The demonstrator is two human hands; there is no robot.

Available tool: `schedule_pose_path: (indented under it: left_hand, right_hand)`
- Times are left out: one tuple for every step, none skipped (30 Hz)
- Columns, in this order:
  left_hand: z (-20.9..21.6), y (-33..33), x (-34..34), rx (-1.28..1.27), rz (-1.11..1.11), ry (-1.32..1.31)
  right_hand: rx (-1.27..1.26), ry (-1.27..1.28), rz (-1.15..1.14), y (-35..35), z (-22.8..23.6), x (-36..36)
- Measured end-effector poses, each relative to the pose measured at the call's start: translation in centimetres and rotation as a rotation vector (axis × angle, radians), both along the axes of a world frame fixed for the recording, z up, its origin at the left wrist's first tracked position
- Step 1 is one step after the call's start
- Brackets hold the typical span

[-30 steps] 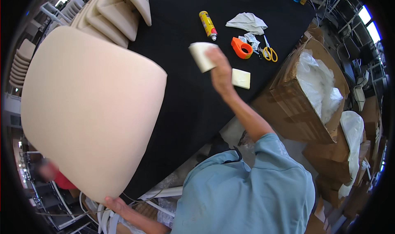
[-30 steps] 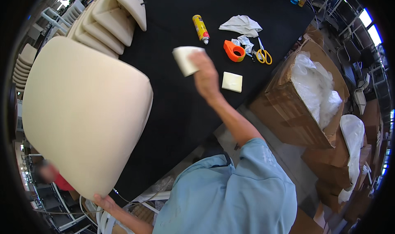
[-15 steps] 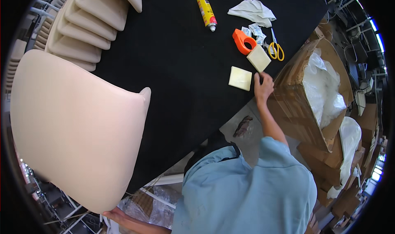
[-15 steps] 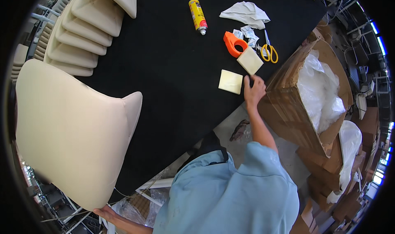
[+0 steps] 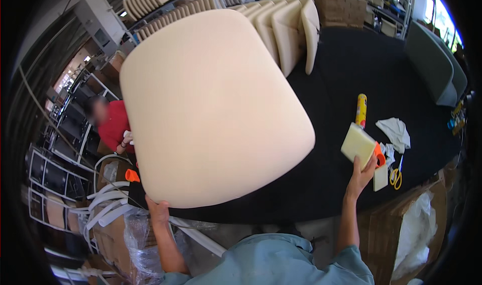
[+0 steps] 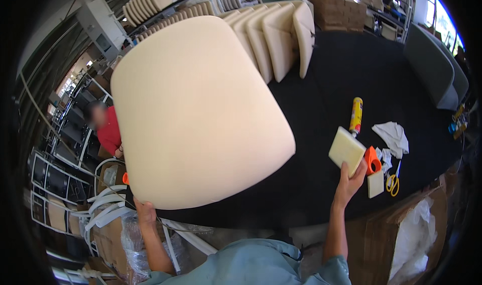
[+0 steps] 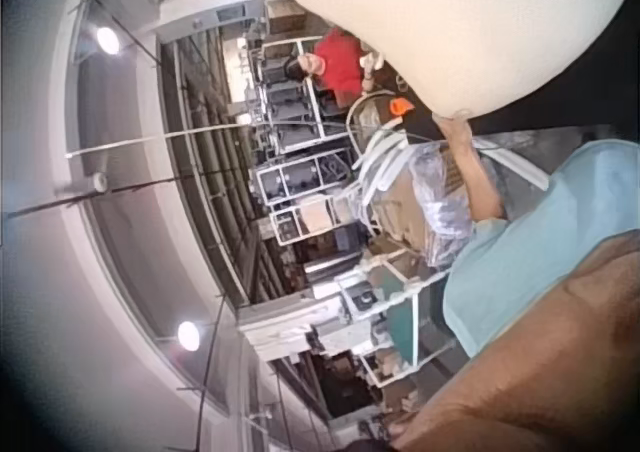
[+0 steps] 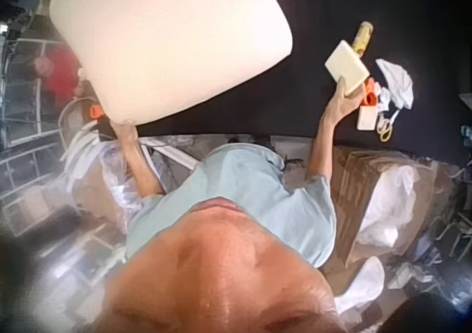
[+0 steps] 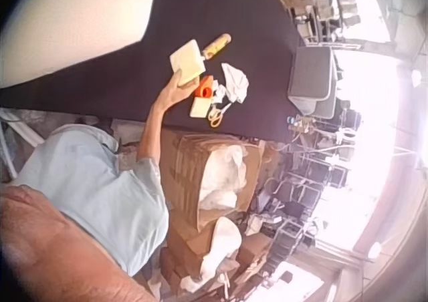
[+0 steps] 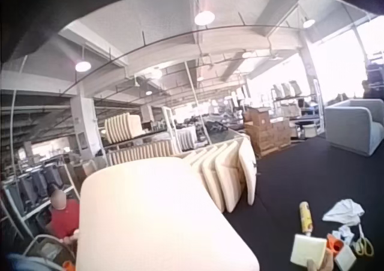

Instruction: Cleaning a padded chair seat with spray and a sponge.

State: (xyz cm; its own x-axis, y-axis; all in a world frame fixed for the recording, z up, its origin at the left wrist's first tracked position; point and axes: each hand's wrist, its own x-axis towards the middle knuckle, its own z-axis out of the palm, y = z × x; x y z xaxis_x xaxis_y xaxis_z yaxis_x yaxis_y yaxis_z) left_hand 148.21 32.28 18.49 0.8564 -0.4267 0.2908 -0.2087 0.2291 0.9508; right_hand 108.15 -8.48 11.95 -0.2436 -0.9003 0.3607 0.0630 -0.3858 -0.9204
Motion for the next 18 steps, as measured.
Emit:
schedule_pose_path:
  left_hand:
    - [0.1, -0.3, -0.3, -0.014, -0.031, -0.005]
    - [0.2, -0.6, -0.5, -0.028, -0.066, -0.007]
    - [-0.1, -0.5, -0.8, -0.052, -0.068, -0.007]
    - [-0.3, -0.4, -1.1, -0.053, -0.060, -0.022]
    - [-0.5, -0.7, -1.3, -0.054, -0.054, -0.035]
    - [-0.1, -1.2, -1.6, -0.052, -0.081, -0.030]
    - [-0.2, -1.2, -1.9, -0.068, -0.082, -0.029]
    - [-0.4, -1.0, -2.1, -0.035, -0.103, -0.046]
    - [-0.4, -0.8, -2.2, -0.001, -0.122, -0.061]
    - [-0.1, -0.8, -2.4, -0.014, -0.180, -0.046]
    - [-0.1, -0.9, -2.6, -0.025, -0.180, -0.043]
    - [-0.2, -0.9, -2.9, -0.033, -0.206, -0.049]
    - [-0.3, -0.8, -3.1, -0.040, -0.232, -0.057]
    - [-0.4, -0.6, -3.0, -0.048, -0.231, -0.052]
    - [-0.4, -0.3, -2.8, -0.023, -0.255, -0.079]
    - [-0.4, 0.0, -2.7, 0.004, -0.277, -0.107]
    - [-0.5, 0.1, -2.8, 0.002, -0.278, -0.105]
    - [-0.5, -0.1, -3.1, 0.001, -0.273, -0.125]
  right_hand:
    - [-0.087, 0.063, -0.008, 0.1, 4.5, 2.0]
    - [-0.180, 0.041, 0.077, 0.1, 7.6, 3.8]
    - [-0.270, 0.026, 0.158, 0.4, 10.3, 5.5]
    - [-0.588, 0.228, 0.160, 0.5, 13.7, 7.6]
    - [-0.904, 0.435, 0.153, 0.8, 16.8, 9.8]
    - [-0.972, 0.527, 0.224, 1.7, 18.9, 11.6]
    - [-1.036, 0.614, 0.303, 2.6, 20.6, 13.3]
    - [-1.065, 0.727, 0.417, 3.5, 22.2, 15.0]
    - [-1.088, 0.842, 0.535, 4.1, 23.2, 16.3]
    - [-1.098, 0.850, 0.533, 4.5, 23.1, 16.9]
    - [-1.086, 0.904, 0.616, 4.7, 22.5, 17.6]
    - [-1.071, 0.957, 0.703, 5.0, 22.3, 18.1]
    - [-1.078, 0.966, 0.704, 5.3, 22.5, 18.4]
    - [-1.039, 1.023, 0.745, 5.5, 22.7, 18.8]
    - [-0.996, 1.077, 0.783, 5.7, 22.9, 19.2]
    - [-0.997, 1.082, 0.781, 5.6, 22.9, 20.1]
    - [-1.130, 1.083, 0.707, 4.9, 22.7, 21.5]
    - [-1.262, 1.082, 0.621, 3.6, 22.8, 22.8]
